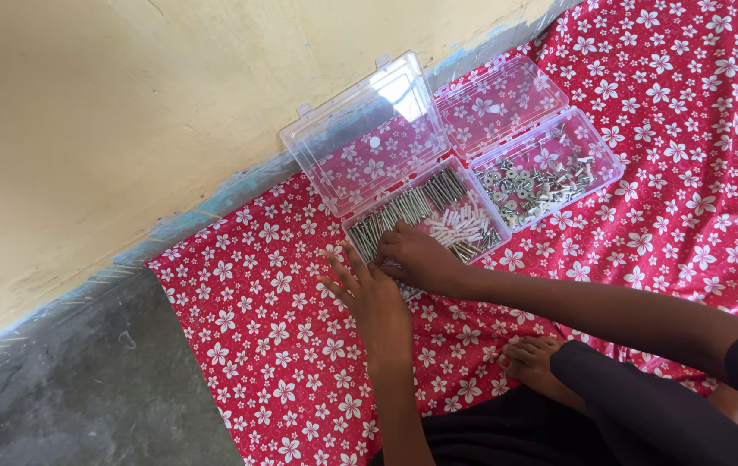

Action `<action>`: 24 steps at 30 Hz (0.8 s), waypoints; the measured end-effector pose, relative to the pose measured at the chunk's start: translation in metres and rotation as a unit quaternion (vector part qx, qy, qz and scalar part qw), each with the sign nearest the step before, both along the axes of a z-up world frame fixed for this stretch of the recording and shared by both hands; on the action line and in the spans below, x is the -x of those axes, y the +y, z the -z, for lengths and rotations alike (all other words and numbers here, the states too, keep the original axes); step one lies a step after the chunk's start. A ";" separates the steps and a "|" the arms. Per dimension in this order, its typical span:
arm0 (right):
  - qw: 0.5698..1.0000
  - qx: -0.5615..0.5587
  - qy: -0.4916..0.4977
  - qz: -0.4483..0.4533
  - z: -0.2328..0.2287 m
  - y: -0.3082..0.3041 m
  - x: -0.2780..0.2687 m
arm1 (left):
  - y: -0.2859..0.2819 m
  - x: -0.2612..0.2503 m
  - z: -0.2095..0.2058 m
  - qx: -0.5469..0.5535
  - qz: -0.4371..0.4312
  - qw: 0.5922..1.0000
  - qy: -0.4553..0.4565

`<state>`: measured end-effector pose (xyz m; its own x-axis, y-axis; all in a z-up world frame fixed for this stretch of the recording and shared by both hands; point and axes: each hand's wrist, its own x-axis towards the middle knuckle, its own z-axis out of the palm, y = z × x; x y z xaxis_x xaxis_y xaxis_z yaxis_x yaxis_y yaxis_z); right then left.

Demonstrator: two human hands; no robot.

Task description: The person retrieves screws and plastic wall anchors from organizer boxes and inserts the screws into the wall anchors by hand.

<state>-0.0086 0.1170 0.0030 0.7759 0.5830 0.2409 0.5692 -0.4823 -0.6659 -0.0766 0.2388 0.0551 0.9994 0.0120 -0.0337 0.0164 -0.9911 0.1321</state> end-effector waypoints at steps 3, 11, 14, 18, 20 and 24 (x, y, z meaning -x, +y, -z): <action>1.000 0.015 -0.020 0.008 0.001 0.003 0.002 | 0.000 0.001 -0.001 0.033 -0.003 0.999 -0.032; 0.999 -0.035 0.016 -0.009 -0.003 -0.006 0.002 | 0.000 0.000 -0.010 0.112 -0.013 0.991 -0.070; 0.998 -0.063 0.020 -0.012 -0.008 -0.013 0.004 | -0.002 0.000 -0.014 0.168 -0.009 0.978 -0.122; 0.998 -0.056 0.019 -0.001 -0.020 -0.024 0.006 | -0.011 -0.005 -0.016 0.233 -0.008 0.955 -0.186; 0.997 -0.067 0.045 0.004 -0.027 -0.035 0.009 | -0.016 -0.005 -0.017 0.269 -0.012 0.945 -0.186; 0.991 -0.098 0.091 0.008 -0.037 -0.065 0.012 | -0.031 -0.005 -0.021 0.357 -0.015 0.921 -0.154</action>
